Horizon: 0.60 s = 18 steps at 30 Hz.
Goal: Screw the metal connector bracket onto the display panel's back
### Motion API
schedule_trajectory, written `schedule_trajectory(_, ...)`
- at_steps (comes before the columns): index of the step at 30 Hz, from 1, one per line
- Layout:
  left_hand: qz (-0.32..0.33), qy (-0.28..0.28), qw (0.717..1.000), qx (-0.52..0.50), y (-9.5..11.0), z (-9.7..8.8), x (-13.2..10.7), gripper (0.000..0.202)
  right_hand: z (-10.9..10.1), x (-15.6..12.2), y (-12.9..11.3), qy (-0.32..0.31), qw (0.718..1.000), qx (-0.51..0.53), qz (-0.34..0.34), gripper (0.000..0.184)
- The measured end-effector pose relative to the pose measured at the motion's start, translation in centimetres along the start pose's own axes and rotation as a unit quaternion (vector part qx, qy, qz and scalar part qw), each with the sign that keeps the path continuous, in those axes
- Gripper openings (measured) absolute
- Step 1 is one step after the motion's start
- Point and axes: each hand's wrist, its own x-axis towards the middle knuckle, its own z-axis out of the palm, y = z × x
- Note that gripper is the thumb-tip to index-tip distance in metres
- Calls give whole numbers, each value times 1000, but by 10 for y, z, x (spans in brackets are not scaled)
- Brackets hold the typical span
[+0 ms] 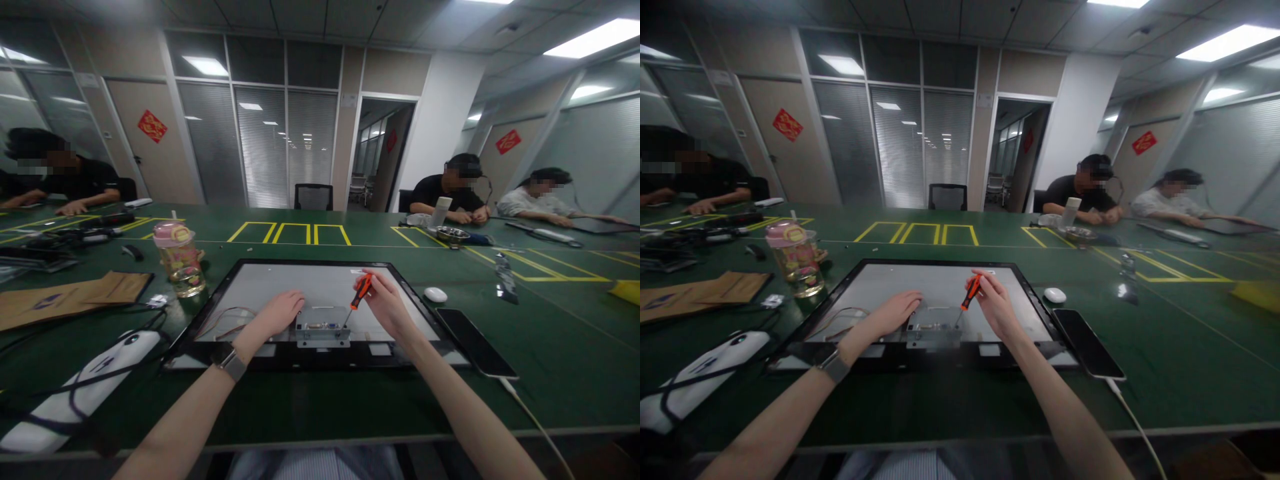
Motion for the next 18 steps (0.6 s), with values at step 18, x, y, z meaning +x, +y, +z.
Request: schedule_trajectory(18,16,4,1000,1,-2,3,1,40,1,0,0,-17,1000,6,-7,12)
